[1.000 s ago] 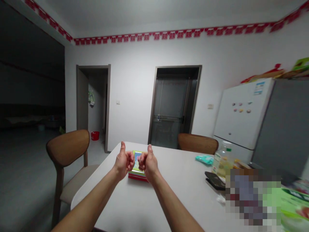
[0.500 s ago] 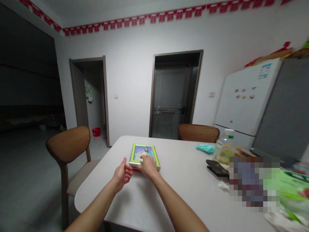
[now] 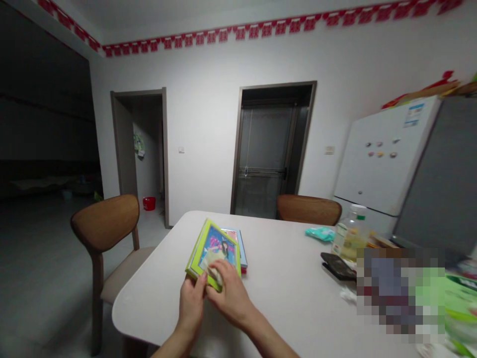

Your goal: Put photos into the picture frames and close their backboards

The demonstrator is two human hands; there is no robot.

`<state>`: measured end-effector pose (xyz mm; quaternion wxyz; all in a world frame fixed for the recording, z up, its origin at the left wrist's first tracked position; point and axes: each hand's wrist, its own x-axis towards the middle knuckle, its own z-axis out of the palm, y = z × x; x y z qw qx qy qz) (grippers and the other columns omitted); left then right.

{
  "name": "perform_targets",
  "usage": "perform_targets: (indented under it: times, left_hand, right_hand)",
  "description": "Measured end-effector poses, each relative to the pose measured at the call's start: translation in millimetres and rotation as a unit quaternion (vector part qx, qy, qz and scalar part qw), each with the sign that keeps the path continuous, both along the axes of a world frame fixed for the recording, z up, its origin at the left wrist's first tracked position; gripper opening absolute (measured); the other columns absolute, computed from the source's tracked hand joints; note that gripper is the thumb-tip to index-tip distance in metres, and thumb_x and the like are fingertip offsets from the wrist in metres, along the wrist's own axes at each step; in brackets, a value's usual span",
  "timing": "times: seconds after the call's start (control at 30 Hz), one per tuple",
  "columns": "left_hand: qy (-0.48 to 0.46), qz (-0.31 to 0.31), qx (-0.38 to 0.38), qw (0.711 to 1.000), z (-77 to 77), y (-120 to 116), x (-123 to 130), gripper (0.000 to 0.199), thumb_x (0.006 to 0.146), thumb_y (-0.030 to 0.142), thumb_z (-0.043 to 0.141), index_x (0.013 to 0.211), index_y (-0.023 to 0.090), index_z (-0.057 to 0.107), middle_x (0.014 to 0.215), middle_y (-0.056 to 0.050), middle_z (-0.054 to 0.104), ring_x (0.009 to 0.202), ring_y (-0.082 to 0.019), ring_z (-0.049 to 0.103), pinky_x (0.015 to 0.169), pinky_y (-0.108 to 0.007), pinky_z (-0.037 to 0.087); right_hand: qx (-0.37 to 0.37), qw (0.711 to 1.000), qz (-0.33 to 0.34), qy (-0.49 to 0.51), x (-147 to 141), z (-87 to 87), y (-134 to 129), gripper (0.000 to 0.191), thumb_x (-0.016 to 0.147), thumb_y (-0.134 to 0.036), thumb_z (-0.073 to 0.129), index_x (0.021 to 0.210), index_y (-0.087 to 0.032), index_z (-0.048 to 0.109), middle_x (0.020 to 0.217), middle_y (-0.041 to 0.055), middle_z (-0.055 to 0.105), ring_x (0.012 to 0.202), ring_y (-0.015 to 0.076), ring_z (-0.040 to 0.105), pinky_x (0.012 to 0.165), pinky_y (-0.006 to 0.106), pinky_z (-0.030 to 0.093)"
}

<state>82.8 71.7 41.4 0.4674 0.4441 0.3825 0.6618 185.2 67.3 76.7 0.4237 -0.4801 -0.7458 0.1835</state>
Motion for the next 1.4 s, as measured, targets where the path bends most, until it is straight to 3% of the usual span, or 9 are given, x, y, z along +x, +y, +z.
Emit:
perform_targets:
  times: [0.13, 0.27, 0.37, 0.6, 0.77, 0.87, 1.03, 1.23, 1.4]
  left_hand:
    - [0.235, 0.033, 0.176, 0.955, 10.4, -42, -13, 0.037, 0.080, 0.026, 0.043, 0.116, 0.017, 0.042, 0.109, -0.009, 0.057, 0.102, -0.021, 0.051, 0.086, -0.030, 0.041]
    - [0.413, 0.022, 0.433, 0.801, 2.1, -66, -22, 0.052, 0.078, 0.020, 0.045, 0.127, 0.018, 0.028, 0.121, -0.012, 0.047, 0.112, -0.024, 0.042, 0.090, -0.036, 0.039]
    - [0.484, 0.044, 0.473, 0.735, -18.4, -73, -18, 0.055, 0.078, 0.025, 0.047, 0.128, 0.020, 0.025, 0.114, -0.014, 0.052, 0.107, -0.026, 0.046, 0.083, -0.035, 0.045]
    - [0.575, 0.001, 0.447, 0.685, -43.6, -79, -4, 0.039, 0.081, 0.020, 0.039, 0.120, 0.023, 0.040, 0.107, -0.012, 0.057, 0.099, -0.025, 0.053, 0.070, -0.028, 0.050]
    - [0.645, 0.008, 0.431, 0.631, -46.3, -78, 8, 0.030, 0.081, 0.018, 0.038, 0.108, 0.017, 0.050, 0.105, -0.011, 0.060, 0.097, -0.025, 0.055, 0.068, -0.028, 0.050]
    - [0.654, 0.024, 0.430, 0.622, -56.7, -76, 17, 0.029, 0.082, 0.021, 0.036, 0.109, 0.016, 0.048, 0.106, -0.009, 0.059, 0.098, -0.022, 0.054, 0.067, -0.027, 0.049]
    - [0.669, 0.008, 0.407, 0.622, -66.5, -75, 21, 0.029, 0.083, 0.025, 0.039, 0.110, 0.019, 0.046, 0.111, -0.003, 0.057, 0.103, -0.018, 0.051, 0.072, -0.027, 0.048]
    - [0.672, -0.089, 0.244, 0.693, -47.7, -77, -27, 0.048, 0.068, 0.037, 0.060, 0.110, 0.020, 0.046, 0.118, -0.007, 0.051, 0.109, -0.024, 0.045, 0.092, -0.044, 0.035]
    - [0.630, -0.108, 0.157, 0.753, -49.0, -74, -76, 0.031, 0.066, 0.031, 0.061, 0.094, 0.019, 0.053, 0.122, -0.009, 0.046, 0.116, -0.025, 0.037, 0.097, -0.048, 0.027]
  right_hand:
    - [-0.123, 0.934, 0.031, 0.334, 3, 18.9, -28, 0.056, 0.070, -0.038, 0.047, 0.123, -0.024, 0.033, 0.123, 0.0065, 0.043, 0.108, 0.0211, 0.043, 0.084, 0.037, 0.038]
    - [-0.174, 0.857, 0.019, 0.485, 9, 17.9, -53, 0.066, 0.069, -0.042, 0.049, 0.128, -0.026, 0.022, 0.110, 0.0066, 0.055, 0.096, 0.0211, 0.053, 0.074, 0.034, 0.045]
    - [-0.218, 0.844, -0.018, 0.490, 14, 3.2, -65, 0.077, 0.062, -0.039, 0.057, 0.129, -0.020, 0.024, 0.094, 0.0076, 0.063, 0.080, 0.0226, 0.060, 0.069, 0.035, 0.047]
    - [-0.260, 0.866, -0.052, 0.423, 29, -39.5, -58, 0.080, 0.056, -0.025, 0.057, 0.128, -0.014, 0.025, 0.083, 0.0052, 0.066, 0.071, 0.0201, 0.061, 0.065, 0.032, 0.048]
    - [-0.221, 0.945, -0.106, 0.216, 50, -65.4, -30, 0.068, 0.055, -0.016, 0.050, 0.121, -0.008, 0.038, 0.087, 0.0079, 0.065, 0.077, 0.0187, 0.060, 0.071, 0.026, 0.046]
    - [-0.167, 0.973, -0.155, 0.039, 58, -74.6, -21, 0.054, 0.056, -0.015, 0.047, 0.109, -0.011, 0.050, 0.093, 0.0082, 0.063, 0.081, 0.0188, 0.058, 0.076, 0.027, 0.043]
    - [-0.124, 0.961, -0.209, -0.133, 57, -79.7, -20, 0.049, 0.060, -0.018, 0.044, 0.108, -0.009, 0.052, 0.095, 0.0113, 0.060, 0.091, 0.0198, 0.053, 0.083, 0.027, 0.038]
    - [-0.084, 0.958, -0.193, -0.193, 55, -78.1, -24, 0.041, 0.064, -0.018, 0.044, 0.103, -0.013, 0.055, 0.105, 0.0121, 0.052, 0.098, 0.0190, 0.048, 0.087, 0.026, 0.034]
    - [-0.087, 0.962, -0.132, -0.224, 51, -68.7, -20, 0.030, 0.065, -0.017, 0.046, 0.089, -0.016, 0.062, 0.106, 0.0097, 0.051, 0.096, 0.0177, 0.049, 0.083, 0.023, 0.034]
